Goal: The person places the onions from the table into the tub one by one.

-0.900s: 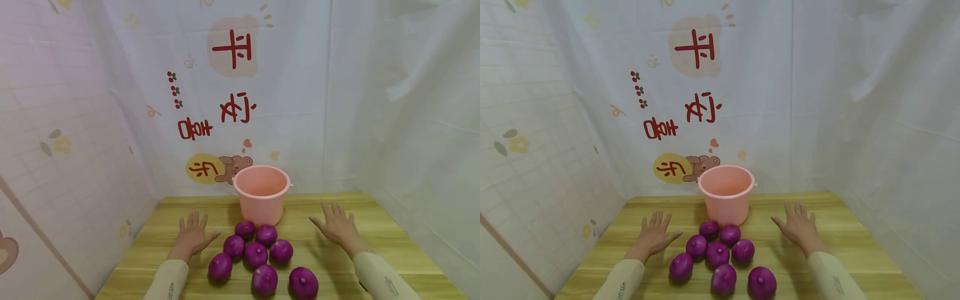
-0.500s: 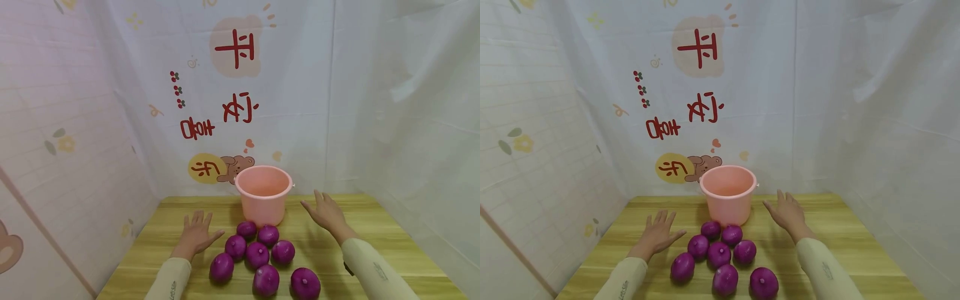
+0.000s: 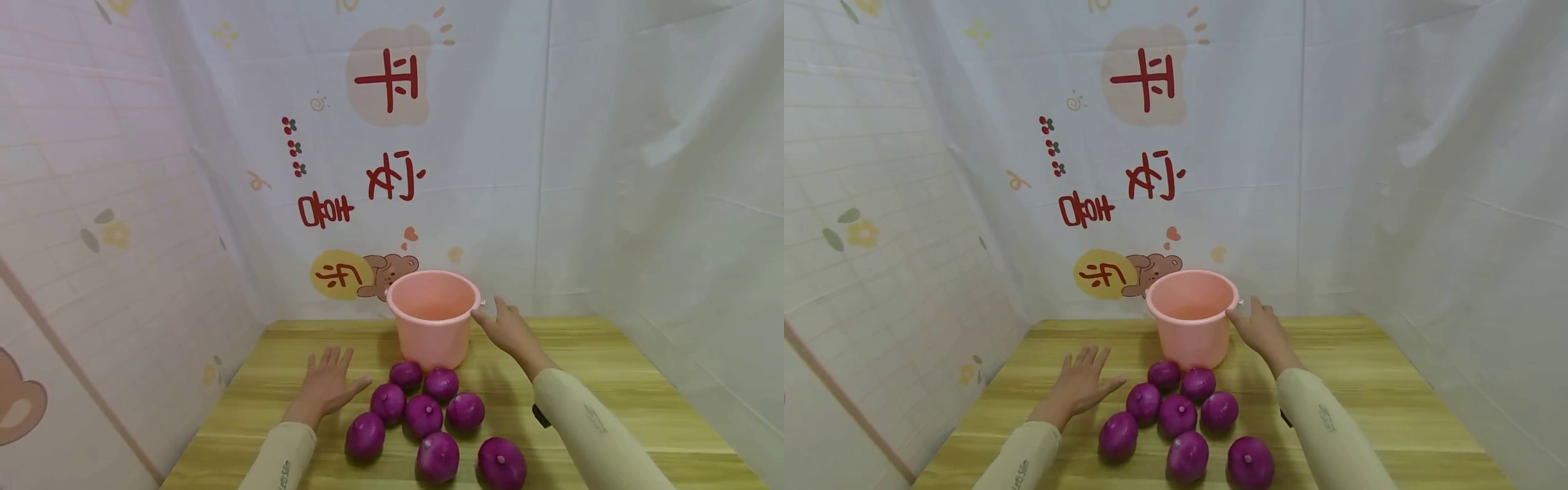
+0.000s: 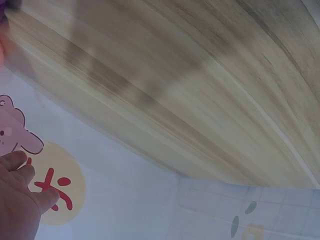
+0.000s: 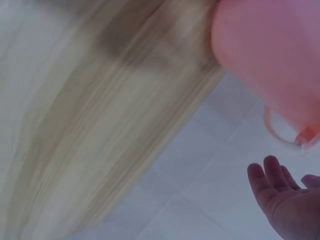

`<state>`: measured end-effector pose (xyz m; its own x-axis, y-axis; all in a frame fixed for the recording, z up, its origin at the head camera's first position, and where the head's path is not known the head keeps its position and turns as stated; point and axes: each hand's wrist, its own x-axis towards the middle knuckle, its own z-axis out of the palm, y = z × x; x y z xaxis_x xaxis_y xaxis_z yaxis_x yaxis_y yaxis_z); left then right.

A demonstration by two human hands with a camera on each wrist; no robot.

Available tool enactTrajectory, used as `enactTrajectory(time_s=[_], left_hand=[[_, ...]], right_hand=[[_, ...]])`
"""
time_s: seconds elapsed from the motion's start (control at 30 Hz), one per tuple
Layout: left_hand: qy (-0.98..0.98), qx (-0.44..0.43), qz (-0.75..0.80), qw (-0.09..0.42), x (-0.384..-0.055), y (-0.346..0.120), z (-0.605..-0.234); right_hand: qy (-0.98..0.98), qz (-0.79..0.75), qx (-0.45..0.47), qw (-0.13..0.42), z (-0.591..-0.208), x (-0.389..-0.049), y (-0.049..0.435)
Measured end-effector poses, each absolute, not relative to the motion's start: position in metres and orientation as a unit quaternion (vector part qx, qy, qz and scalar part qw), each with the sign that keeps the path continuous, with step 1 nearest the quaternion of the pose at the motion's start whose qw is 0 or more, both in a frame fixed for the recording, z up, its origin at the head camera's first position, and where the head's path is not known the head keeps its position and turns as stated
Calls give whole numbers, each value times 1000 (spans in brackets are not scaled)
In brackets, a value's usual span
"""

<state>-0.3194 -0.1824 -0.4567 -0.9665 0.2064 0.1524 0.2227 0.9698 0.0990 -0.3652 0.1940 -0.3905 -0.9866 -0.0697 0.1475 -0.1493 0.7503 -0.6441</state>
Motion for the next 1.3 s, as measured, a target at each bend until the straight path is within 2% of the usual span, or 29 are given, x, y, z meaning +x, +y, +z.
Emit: enactTrajectory(time_s=[0.2,0.47,0.73,1.0,1.3], left_hand=[[-987,-125,-71,66,-317,-177,-454],[-985,-140,-83,60,-310,-175,-454],[-982,-156,-93,56,-303,-175,-456],[-980,-168,-90,65,-298,-178,-455],[-977,-181,-90,73,-294,-181,-459]], right_hand=[[-929,361,66,50,-384,-373,177],[-943,289,110,124,-388,-379,166],[-946,257,144,134,-393,-383,164],[-918,210,235,242,-394,-383,165],[-879,196,305,309,-400,-388,170]])
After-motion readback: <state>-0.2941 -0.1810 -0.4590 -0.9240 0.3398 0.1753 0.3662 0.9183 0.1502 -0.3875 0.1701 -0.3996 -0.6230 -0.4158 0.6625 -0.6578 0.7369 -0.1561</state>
